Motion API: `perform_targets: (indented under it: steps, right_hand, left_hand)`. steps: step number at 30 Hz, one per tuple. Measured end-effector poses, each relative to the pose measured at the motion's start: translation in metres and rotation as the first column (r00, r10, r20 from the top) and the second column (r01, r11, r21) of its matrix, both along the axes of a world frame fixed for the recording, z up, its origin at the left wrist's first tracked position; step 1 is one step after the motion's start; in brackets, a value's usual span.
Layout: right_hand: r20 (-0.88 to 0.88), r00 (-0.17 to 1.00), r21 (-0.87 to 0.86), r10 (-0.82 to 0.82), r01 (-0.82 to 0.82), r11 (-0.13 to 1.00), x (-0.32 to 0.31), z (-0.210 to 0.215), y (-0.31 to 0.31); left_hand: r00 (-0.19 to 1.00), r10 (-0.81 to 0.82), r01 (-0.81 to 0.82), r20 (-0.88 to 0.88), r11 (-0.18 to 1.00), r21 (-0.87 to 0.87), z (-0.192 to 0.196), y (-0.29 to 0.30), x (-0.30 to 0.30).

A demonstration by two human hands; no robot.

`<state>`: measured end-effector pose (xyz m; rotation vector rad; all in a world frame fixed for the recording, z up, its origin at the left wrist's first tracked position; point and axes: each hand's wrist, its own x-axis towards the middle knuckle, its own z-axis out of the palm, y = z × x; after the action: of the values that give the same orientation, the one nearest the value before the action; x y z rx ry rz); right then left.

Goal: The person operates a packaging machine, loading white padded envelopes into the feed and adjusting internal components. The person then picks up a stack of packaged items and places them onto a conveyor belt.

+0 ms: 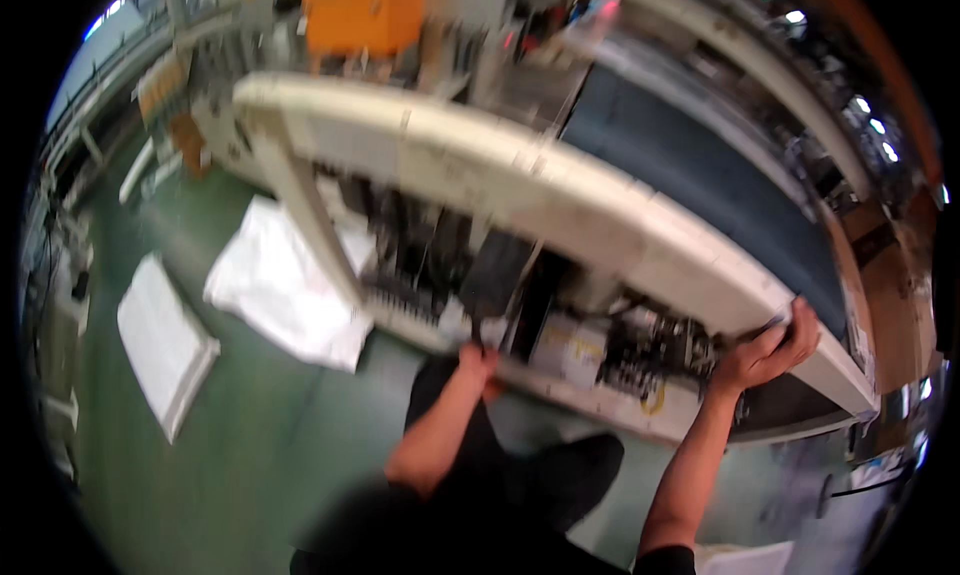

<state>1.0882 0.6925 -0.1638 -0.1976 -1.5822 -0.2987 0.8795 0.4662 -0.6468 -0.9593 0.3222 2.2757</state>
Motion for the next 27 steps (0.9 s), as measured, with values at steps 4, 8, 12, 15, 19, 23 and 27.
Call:
perform_targets:
  steps: [4, 8, 12, 15, 19, 23, 27]
  right_hand:
    - [-0.016, 0.999, 0.007, -0.031, 0.031, 0.999, 0.009, 0.007, -0.009]
    - [-0.013, 1.000, 0.012, -0.016, 0.016, 1.000, 0.006, 0.006, -0.005]
    - [0.005, 0.999, 0.008, -0.038, 0.038, 0.999, 0.006, 0.003, -0.006]
    - [-0.001, 0.998, 0.002, -0.056, 0.056, 0.998, 0.008, 0.006, -0.001]
    - [0.000, 0.999, -0.063, -0.042, 0.042, 0.997, 0.006, 0.006, -0.006]
    - [0.009, 0.998, -0.060, -0.061, 0.062, 0.996, 0.013, 0.010, -0.007]
    - [-0.004, 1.000, -0.069, -0.019, 0.019, 0.997, 0.011, 0.013, -0.012]
  left_hand:
    - [0.996, -0.081, 0.080, -0.035, 0.997, -0.011, 0.048, 0.017, 0.006]
    - [0.997, -0.053, 0.053, 0.063, 0.999, -0.003, 0.063, 0.020, 0.007]
    - [0.996, -0.073, 0.075, 0.048, 0.995, -0.059, 0.055, 0.014, 0.008]
    - [0.999, -0.034, 0.035, 0.019, 0.995, -0.094, 0.051, 0.020, 0.001]
    - [0.992, -0.125, 0.121, -0.028, 0.987, -0.103, 0.047, 0.018, -0.003]
    - [0.989, -0.142, 0.143, 0.037, 0.988, -0.048, 0.057, 0.027, -0.003]
    - [0.983, -0.182, 0.182, 0.001, 0.983, -0.018, 0.032, 0.014, -0.012]
